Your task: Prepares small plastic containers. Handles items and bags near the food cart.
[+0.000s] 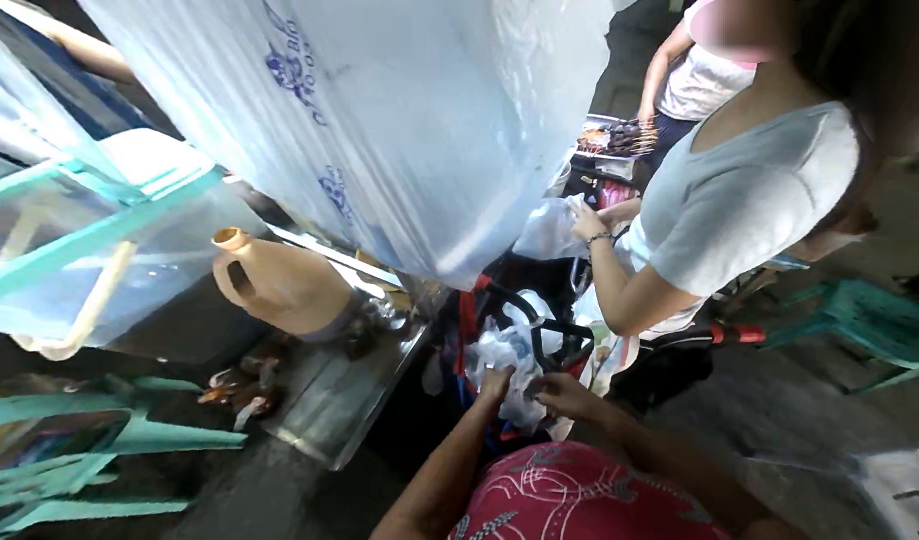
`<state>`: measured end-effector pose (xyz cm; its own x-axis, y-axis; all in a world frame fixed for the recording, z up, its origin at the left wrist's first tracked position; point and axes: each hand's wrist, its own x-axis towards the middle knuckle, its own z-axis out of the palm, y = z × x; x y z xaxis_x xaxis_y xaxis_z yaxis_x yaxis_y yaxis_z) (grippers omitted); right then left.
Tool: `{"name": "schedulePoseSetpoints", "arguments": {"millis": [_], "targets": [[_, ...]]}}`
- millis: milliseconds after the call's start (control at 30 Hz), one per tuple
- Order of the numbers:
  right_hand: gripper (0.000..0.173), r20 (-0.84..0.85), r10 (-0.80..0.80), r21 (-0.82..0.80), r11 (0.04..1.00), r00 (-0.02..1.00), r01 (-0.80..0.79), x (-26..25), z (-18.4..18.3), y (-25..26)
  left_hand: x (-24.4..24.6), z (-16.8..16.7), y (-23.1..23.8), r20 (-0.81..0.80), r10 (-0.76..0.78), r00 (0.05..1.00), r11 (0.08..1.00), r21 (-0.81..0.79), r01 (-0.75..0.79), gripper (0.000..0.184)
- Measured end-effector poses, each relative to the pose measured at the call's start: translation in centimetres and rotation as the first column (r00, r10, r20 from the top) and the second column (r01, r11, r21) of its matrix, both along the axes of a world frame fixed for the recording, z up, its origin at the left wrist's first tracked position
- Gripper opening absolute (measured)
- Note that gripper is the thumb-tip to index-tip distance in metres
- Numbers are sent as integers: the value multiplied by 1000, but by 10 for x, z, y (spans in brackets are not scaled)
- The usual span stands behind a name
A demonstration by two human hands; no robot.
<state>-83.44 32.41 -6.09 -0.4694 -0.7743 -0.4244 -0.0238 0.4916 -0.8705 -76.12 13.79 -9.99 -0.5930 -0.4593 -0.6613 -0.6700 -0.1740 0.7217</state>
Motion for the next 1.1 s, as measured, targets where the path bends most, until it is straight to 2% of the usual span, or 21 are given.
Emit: {"name": "schedulePoseSetpoints", "arguments": {"millis": [67, 133, 200, 300, 367, 467, 533, 633, 767, 867, 933, 1000, 1100], "targets": [[36, -21, 4, 17, 1000, 1000, -4, -8, 17, 15, -3, -7, -4, 63, 97, 993, 995, 25, -99, 69], [35, -41, -50, 39, 998, 998, 51, -14, 26, 33, -6, -20, -9, 96, 125, 988, 991, 39, -129, 65], [33, -61, -102, 33, 994, 993, 104, -19, 43, 52, -9, -34, -13, 118, 121, 986, 990, 61, -129, 62], [33, -180, -168, -14, 986, 969, 168, -20, 66, 77, -10, -45, -15, 130, 107, 986, 989, 91, -119, 61], [34, -253, -179, -9, 983, 951, 182, -22, 83, 88, -13, -47, -16, 142, 41, 989, 996, 75, -53, 61], [35, -381, -134, 2, 989, 915, 146, -23, 102, 90, -21, -32, -20, 227, -148, 963, 980, -101, 174, 57], [34, -459, -128, -83, 991, 879, 101, -23, 107, 84, -22, -15, -22, 267, -199, 943, 947, -195, 256, 50], [31, -566, -101, -169, 986, 818, 5, -24, 112, 66, -14, 14, -22, 243, -166, 956, 946, -233, 224, 46], [35, -662, -28, -123, 990, 749, -72, -40, 114, 31, 10, 30, -27, 149, -161, 976, 954, -228, 193, 48], [46, -642, 47, 20, 999, 765, -45, -62, 99, 4, 42, 36, -30, 48, -180, 983, 967, -175, 185, 44], [64, -608, 119, 183, 983, 785, -7, -74, 84, -10, 69, 34, -32, 63, -246, 967, 955, -153, 253, 38], [76, -564, 206, 349, 937, 799, 5, -80, 75, -20, 99, 26, -32, 127, -311, 942, 928, -173, 330, 34], [71, -530, 270, 484, 874, 804, 26, -81, 79, -31, 147, 11, -34, 344, -394, 852, 860, -191, 474, 36]]}}
